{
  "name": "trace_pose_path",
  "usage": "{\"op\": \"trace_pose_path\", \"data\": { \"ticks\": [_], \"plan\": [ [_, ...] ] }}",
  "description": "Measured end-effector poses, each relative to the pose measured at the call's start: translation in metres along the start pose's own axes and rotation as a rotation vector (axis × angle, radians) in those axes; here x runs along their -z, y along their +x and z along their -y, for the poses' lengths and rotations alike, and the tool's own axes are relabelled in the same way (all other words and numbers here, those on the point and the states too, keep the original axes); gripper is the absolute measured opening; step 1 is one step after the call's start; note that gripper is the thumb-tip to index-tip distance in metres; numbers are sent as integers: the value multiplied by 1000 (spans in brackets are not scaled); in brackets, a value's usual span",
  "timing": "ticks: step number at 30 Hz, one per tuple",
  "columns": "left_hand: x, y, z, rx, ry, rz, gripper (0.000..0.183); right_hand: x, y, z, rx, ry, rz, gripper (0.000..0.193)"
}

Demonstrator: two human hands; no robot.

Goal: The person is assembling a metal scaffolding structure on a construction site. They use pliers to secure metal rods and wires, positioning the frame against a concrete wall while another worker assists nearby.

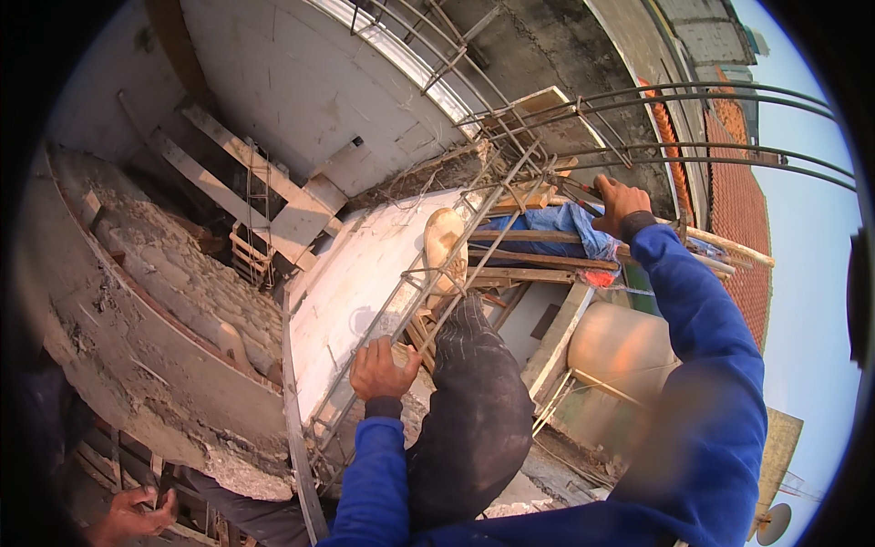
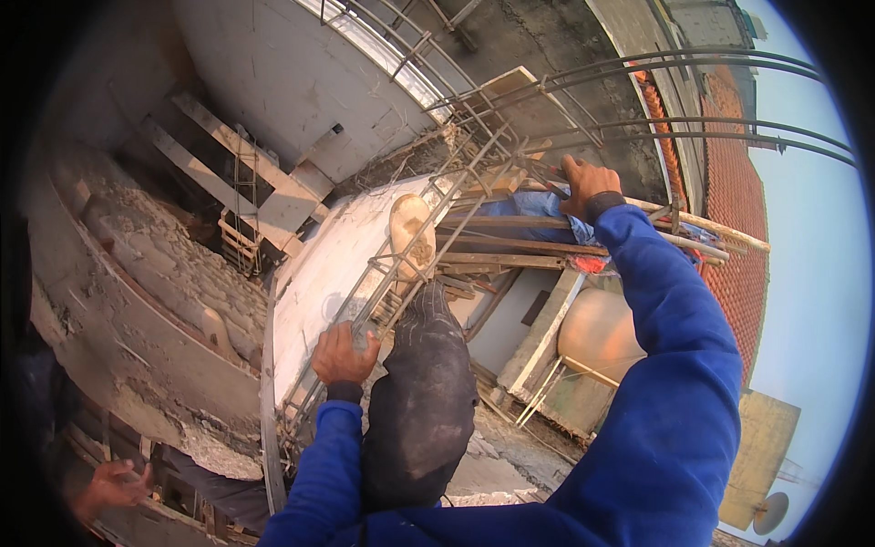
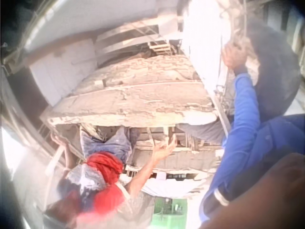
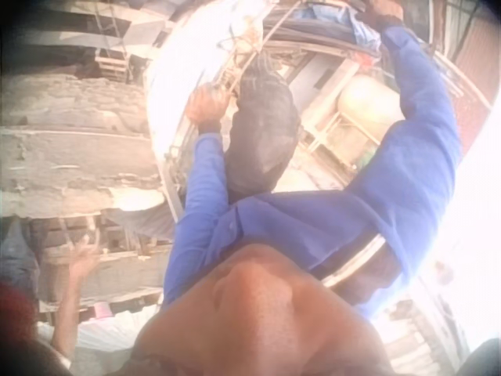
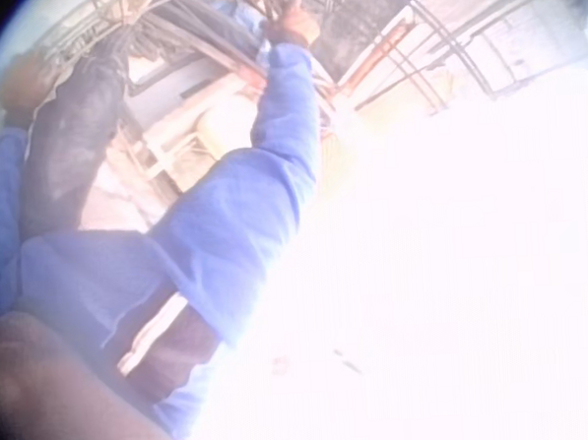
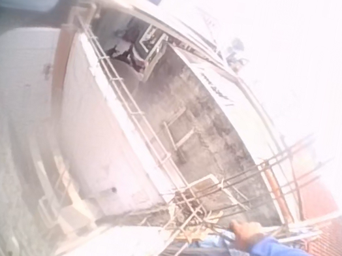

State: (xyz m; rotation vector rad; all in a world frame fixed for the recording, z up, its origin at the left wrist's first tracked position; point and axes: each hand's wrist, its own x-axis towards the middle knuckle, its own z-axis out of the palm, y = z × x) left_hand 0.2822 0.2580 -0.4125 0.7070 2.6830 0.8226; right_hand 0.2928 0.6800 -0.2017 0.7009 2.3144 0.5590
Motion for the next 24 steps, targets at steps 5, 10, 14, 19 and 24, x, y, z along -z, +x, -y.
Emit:
{"op": "trace_pose_path", "data": {
  "ticks": [5,10,14,19,24],
  "plan": [
    [0,0,-5,-21,-21,-11,29,-39,0,-35,133,-457,-288,44],
    [-2,0,-4,-12,-37,-33,30,-37,4,-23,-55,-99,177,42],
    [-1,0,-4,-13,-30,-28,30,-36,16,-29,-492,1093,786,29],
    [-6,7,-6,-34,-60,4,30,-27,15,-26,-623,1268,884,22],
    [41,13,4,-59,-302,77,36,-10,16,-17,-67,153,207,44]
  ]
}}
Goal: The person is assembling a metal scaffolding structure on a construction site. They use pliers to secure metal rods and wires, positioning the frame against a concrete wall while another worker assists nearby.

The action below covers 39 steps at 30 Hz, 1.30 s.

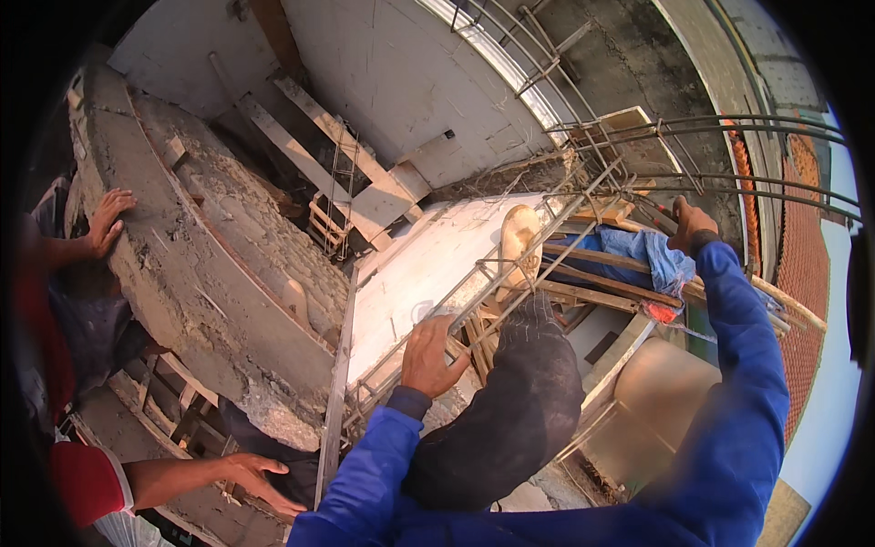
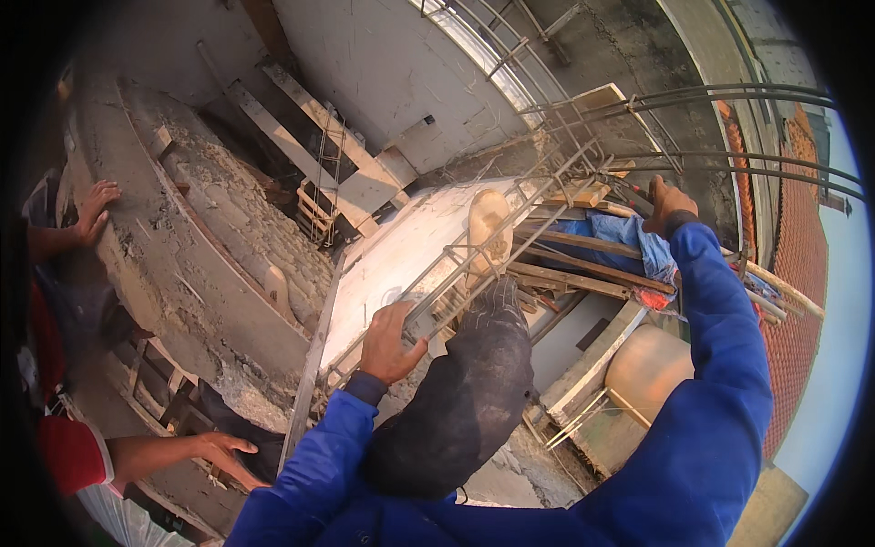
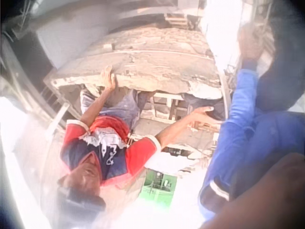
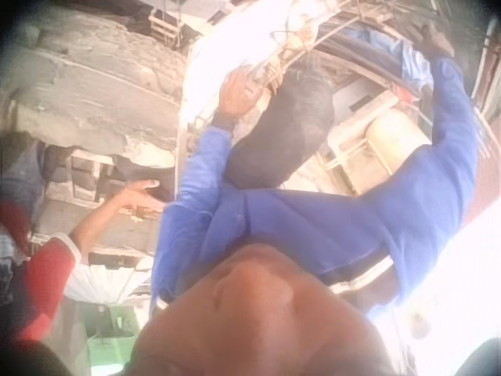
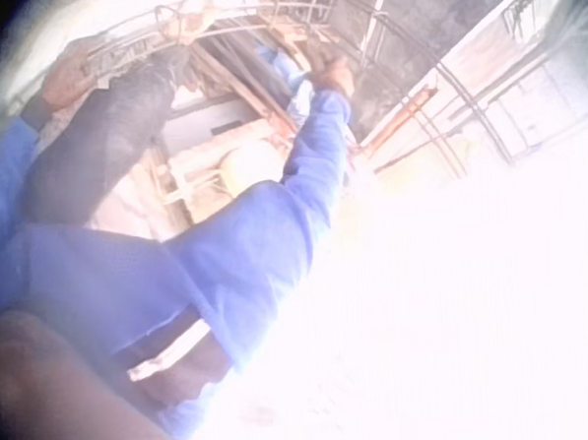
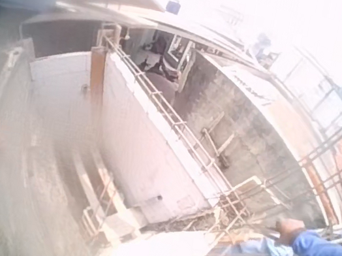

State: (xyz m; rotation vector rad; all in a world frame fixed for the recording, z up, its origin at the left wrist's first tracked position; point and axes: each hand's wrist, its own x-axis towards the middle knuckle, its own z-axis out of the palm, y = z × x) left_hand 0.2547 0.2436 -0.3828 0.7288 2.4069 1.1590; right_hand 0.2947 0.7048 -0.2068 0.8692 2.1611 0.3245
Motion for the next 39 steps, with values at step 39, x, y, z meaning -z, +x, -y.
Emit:
{"op": "trace_pose_path", "data": {
  "ticks": [39],
  "plan": [
    [1,-38,-11,152,-117,110,24,-21,-7,-22,252,-455,-485,43]
  ]
}}
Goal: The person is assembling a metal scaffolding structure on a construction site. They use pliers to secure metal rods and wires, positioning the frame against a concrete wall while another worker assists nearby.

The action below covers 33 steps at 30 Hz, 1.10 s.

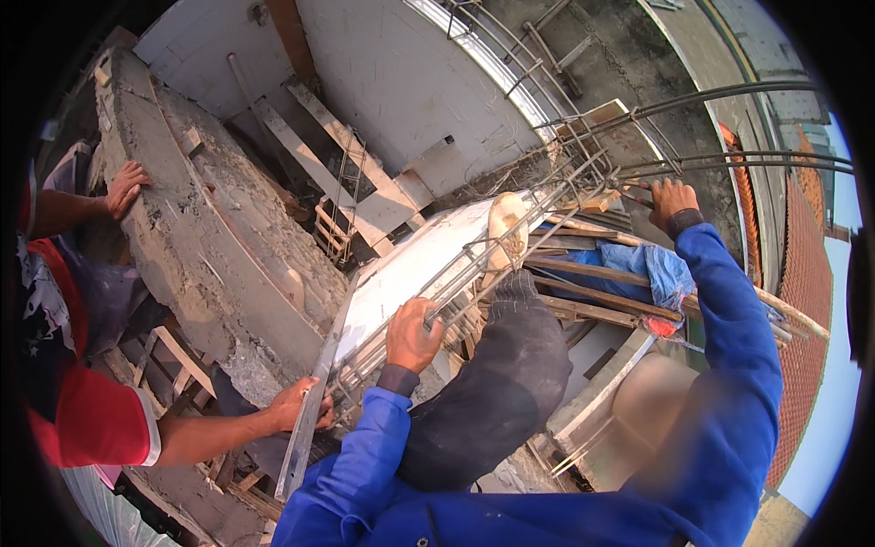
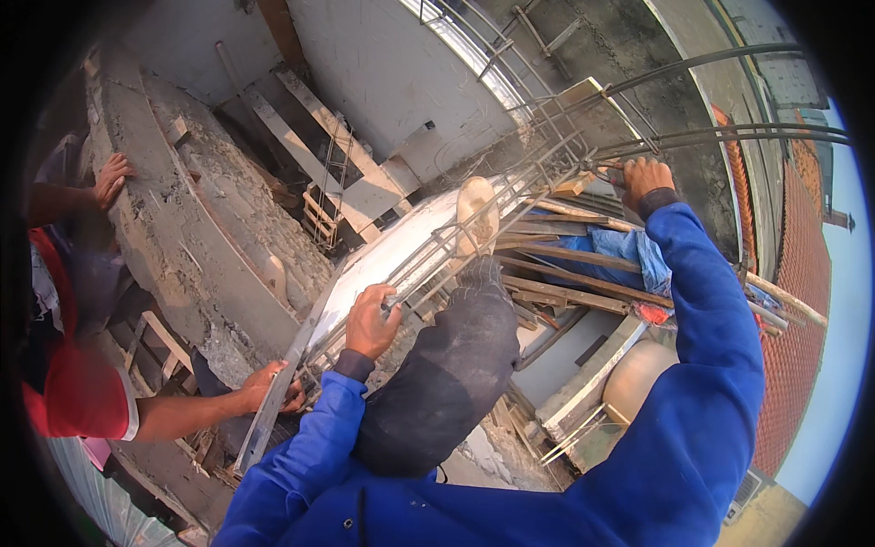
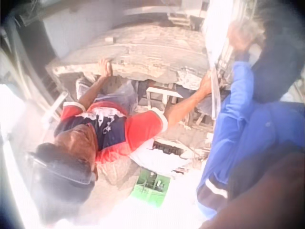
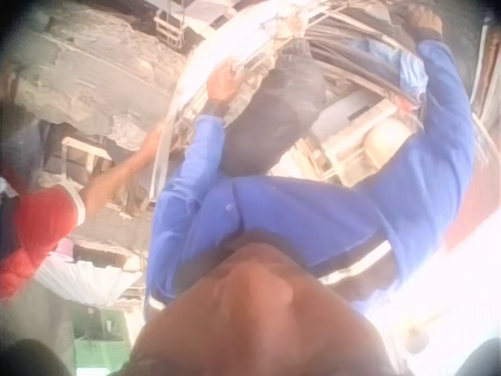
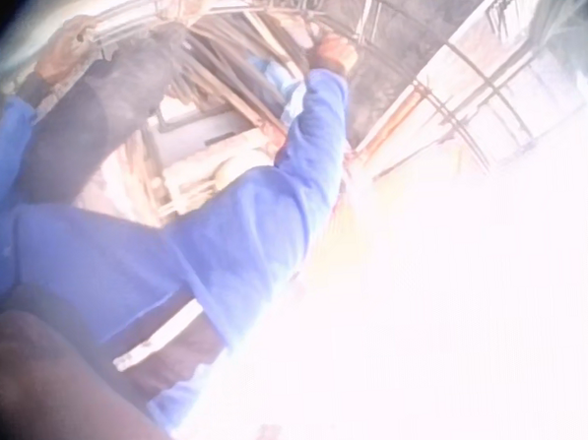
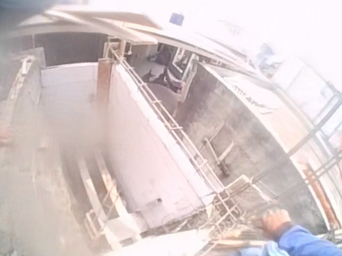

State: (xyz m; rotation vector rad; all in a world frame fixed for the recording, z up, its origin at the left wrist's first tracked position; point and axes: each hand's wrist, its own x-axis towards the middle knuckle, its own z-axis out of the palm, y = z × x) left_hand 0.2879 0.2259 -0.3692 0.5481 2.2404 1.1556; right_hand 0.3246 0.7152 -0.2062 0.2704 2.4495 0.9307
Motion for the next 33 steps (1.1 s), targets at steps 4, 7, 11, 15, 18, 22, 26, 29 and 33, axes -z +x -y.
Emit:
{"op": "trace_pose_path", "data": {
  "ticks": [4,7,11,15,18,22,26,29,33],
  "plan": [
    [2,-2,2,0,14,6,24,-6,0,10,0,-27,42,41],
    [0,-2,0,-16,3,19,24,-33,0,-2,-208,353,329,41],
    [4,-7,10,-36,7,-3,23,-5,5,13,-679,1521,784,40],
    [5,-7,8,-92,-12,-14,23,3,-18,25,-751,1447,804,32],
    [3,-7,8,-104,-15,-6,24,-12,-20,33,-705,1343,751,27],
    [4,-8,9,-93,-11,0,25,-4,-33,39,-414,725,147,54],
    [8,-9,7,-87,13,5,25,7,-36,44,-338,386,194,50],
    [4,-8,3,-116,16,0,24,-32,-31,47,-456,420,242,45],
    [8,-17,7,-80,18,35,24,-28,-22,53,-610,1166,530,30]
  ]
}}
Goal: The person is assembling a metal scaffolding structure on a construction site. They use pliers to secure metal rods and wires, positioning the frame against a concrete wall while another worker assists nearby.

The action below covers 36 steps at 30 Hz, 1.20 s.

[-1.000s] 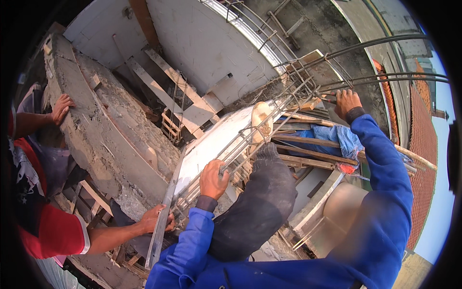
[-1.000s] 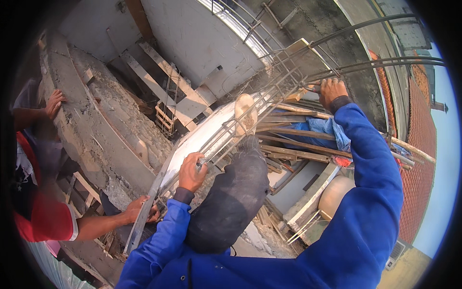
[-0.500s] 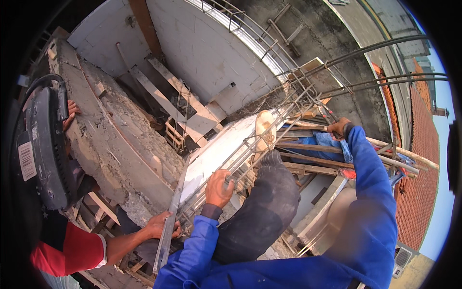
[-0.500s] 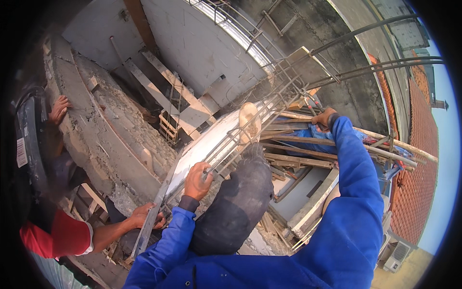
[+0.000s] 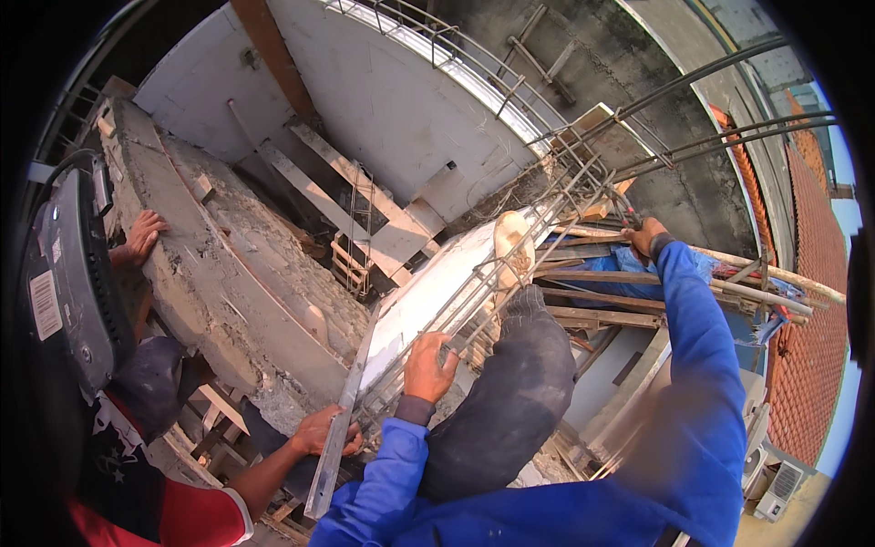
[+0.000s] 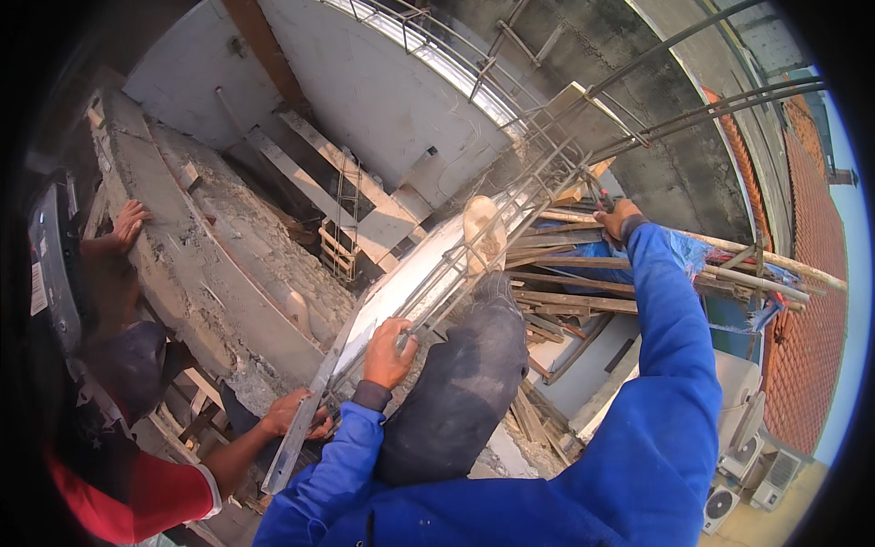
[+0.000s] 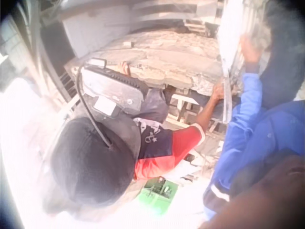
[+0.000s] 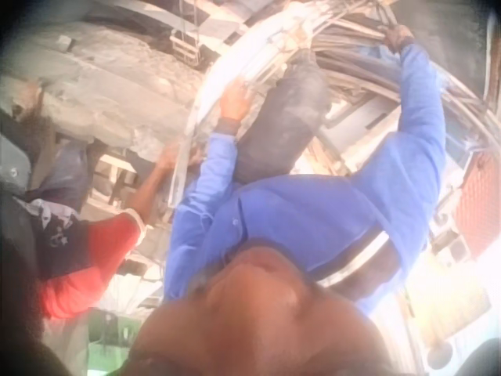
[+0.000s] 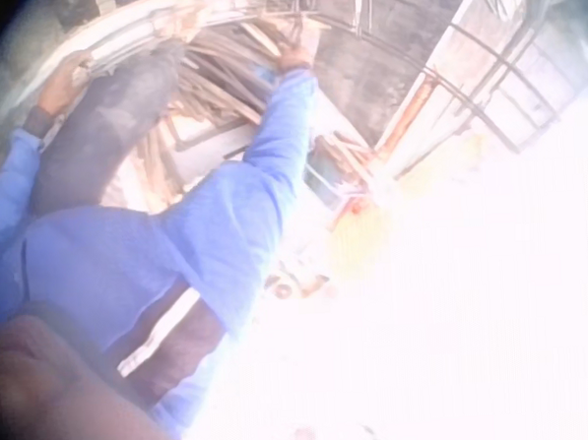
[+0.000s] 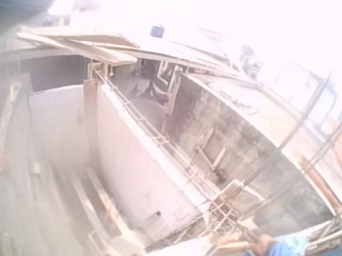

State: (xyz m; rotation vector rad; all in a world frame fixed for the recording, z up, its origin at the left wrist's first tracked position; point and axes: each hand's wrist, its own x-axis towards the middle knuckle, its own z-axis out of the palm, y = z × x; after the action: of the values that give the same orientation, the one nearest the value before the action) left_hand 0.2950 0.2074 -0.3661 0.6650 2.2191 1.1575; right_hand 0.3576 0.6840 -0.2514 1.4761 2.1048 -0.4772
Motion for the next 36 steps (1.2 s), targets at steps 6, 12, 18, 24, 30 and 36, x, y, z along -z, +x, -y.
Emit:
{"op": "trace_pose_path", "data": {
  "ticks": [6,12,18,24,30,36],
  "plan": [
    [1,-3,-2,63,-12,65,25,1,8,-22,-110,762,377,26],
    [3,2,-4,103,5,87,23,16,-14,-3,202,-346,-331,57],
    [1,-2,-1,94,16,70,23,35,-19,20,248,-729,-377,38],
    [2,-7,-3,33,10,85,23,26,0,-4,-164,739,242,27],
    [5,-8,-10,76,-74,110,23,-12,1,-25,-140,434,88,45],
    [9,-10,-7,98,-78,111,23,3,-37,9,209,-657,-427,55]
  ]
}}
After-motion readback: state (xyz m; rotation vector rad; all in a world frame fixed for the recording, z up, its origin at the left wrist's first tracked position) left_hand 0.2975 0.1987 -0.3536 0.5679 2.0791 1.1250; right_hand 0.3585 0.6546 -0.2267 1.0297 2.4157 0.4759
